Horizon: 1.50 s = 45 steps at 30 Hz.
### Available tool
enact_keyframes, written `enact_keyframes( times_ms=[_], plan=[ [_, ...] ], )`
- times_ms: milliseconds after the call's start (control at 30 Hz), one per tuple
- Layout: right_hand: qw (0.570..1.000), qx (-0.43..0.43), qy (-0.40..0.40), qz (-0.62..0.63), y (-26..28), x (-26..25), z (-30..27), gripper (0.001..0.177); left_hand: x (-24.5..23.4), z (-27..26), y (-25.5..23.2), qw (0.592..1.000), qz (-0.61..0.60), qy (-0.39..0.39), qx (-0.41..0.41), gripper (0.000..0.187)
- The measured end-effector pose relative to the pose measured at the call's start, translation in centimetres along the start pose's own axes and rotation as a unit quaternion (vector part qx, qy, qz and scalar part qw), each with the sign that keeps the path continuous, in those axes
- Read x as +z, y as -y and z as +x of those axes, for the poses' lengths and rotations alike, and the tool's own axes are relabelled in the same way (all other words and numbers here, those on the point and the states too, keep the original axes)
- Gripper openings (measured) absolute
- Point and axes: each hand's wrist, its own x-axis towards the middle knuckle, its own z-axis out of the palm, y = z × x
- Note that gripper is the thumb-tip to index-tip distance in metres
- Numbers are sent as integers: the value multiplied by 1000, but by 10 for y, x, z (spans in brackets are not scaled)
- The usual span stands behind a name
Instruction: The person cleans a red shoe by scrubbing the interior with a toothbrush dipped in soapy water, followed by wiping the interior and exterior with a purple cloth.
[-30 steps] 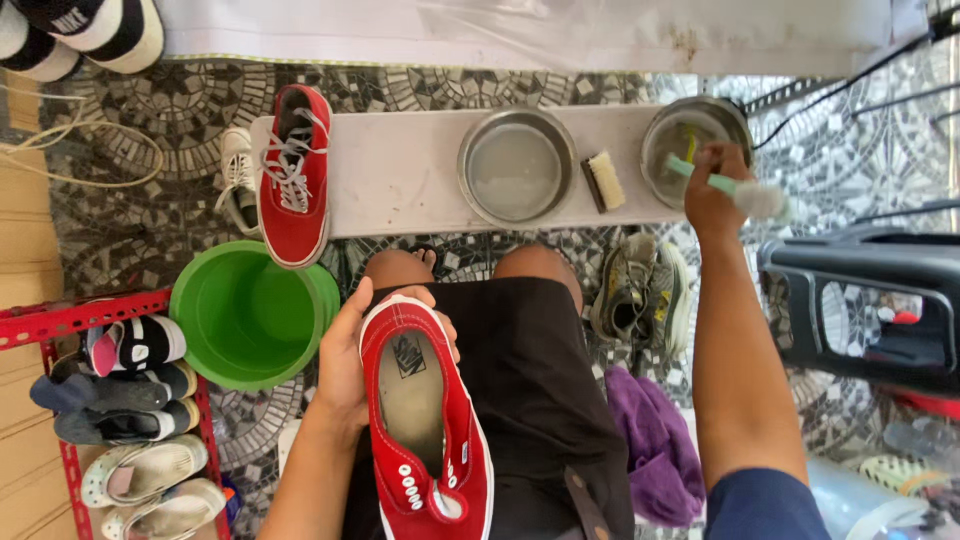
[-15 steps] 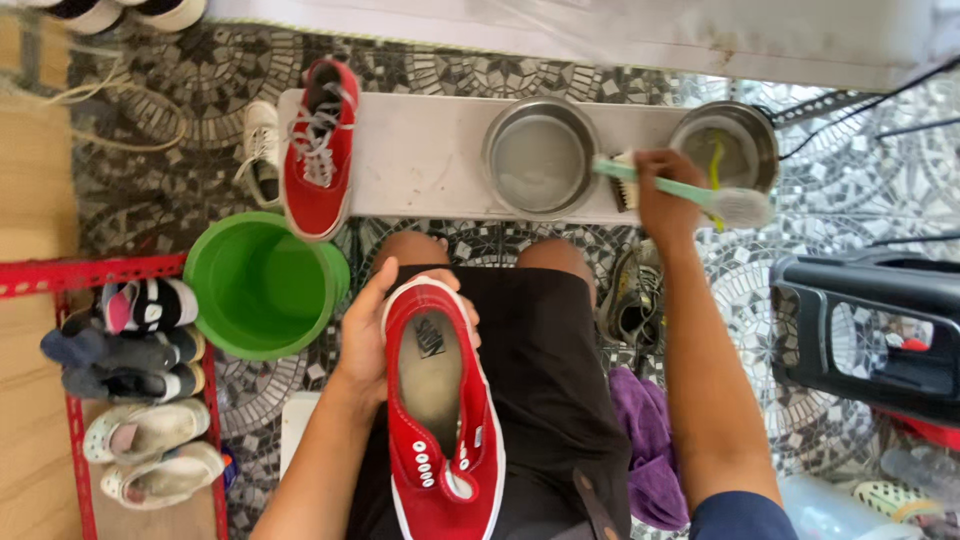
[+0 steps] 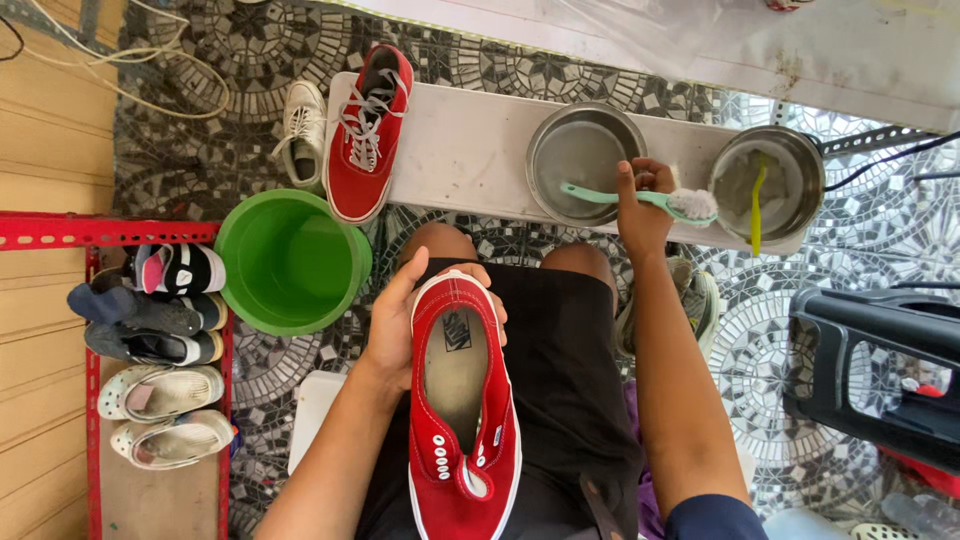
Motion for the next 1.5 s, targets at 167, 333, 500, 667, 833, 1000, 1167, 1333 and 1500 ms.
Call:
enact_keyframes(
  times_ms=[167, 333, 500, 667, 833, 1000, 1167, 1333, 1500],
  plan=[
    [993, -33, 37, -106, 14, -24, -7, 44, -1, 2, -3, 1000, -5, 12, -3, 77],
    [999, 6, 10, -47, 13, -26, -12, 33, -2, 5, -2, 1000, -16, 23, -14, 76],
    [943, 232, -24, 237, -4, -11, -14, 30, -10, 7, 0, 1000, -12, 14, -18, 78],
    [951, 234, -85, 183, -10, 5, -22, 32, 1, 6, -4, 1000, -1, 6, -19, 77],
    [963, 254, -47, 79, -11, 18, -18, 59, 6, 6, -5, 1000, 8, 3, -26, 75],
    [958, 286, 22, 19, 0, 22, -25, 125, 1, 7, -7, 1000, 4, -10, -27, 77],
    [965, 258, 16, 34, -45, 23, -7, 119, -7, 9, -8, 999, 17, -9, -29, 78],
    [964, 263, 18, 44, -44, 20, -8, 110, -13, 10, -7, 1000, 12, -3, -28, 79],
    [951, 287, 40, 111, -37, 14, -22, 112, -15, 12, -6, 999, 15, 6, -28, 78]
  ],
)
